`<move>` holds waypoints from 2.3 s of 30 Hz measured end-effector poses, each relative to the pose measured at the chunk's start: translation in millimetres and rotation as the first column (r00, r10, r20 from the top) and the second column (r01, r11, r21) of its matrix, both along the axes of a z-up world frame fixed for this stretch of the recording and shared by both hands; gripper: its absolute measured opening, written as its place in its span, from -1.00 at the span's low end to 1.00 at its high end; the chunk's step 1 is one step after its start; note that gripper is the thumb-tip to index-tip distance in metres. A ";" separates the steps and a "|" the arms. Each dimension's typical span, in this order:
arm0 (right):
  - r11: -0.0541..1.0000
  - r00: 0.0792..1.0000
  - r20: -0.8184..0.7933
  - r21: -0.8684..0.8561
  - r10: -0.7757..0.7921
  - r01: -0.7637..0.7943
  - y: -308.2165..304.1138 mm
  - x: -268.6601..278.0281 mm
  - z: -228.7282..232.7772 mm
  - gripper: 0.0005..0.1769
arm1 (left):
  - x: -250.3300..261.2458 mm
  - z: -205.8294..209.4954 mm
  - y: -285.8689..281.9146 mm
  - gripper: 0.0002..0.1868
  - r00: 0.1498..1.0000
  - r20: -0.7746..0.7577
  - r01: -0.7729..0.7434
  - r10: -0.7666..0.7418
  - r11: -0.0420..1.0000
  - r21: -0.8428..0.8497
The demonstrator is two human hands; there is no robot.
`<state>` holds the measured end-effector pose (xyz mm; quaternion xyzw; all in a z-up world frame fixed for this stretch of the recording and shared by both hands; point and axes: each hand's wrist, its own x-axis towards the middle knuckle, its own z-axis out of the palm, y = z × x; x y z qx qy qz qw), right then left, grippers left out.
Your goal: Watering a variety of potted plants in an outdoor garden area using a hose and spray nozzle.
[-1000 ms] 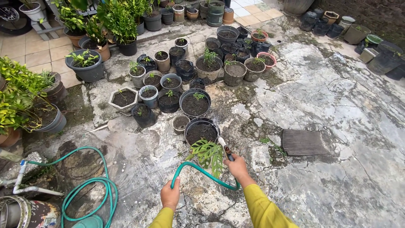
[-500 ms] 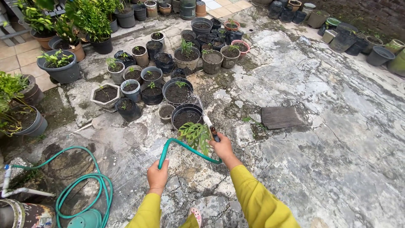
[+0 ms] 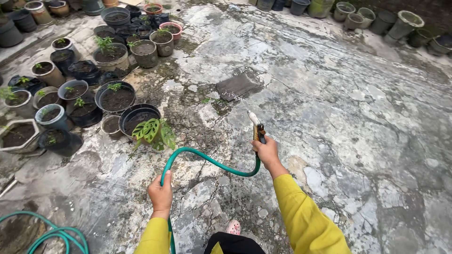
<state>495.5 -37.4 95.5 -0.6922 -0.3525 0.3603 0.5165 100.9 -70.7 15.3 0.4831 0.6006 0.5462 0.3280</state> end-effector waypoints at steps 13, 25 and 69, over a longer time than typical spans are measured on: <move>0.998 0.995 -0.076 0.035 -0.058 0.061 -144.8 144.4 36.0 -0.65 | 163.9 23.9 -48.9 -0.62 0.936 0.065 0.348 -0.345 0.937 -0.040; 0.722 0.616 -0.494 0.035 0.614 -0.691 -83.0 -45.2 71.6 -0.24 | 192.1 124.9 -52.0 -0.48 0.967 -0.190 0.219 -0.170 0.935 0.278; 0.462 0.272 -0.594 0.193 0.758 -0.866 201.9 -343.8 237.5 -0.46 | -60.6 -140.5 -486.2 -0.31 0.874 -0.400 -0.411 0.275 -0.022 -0.912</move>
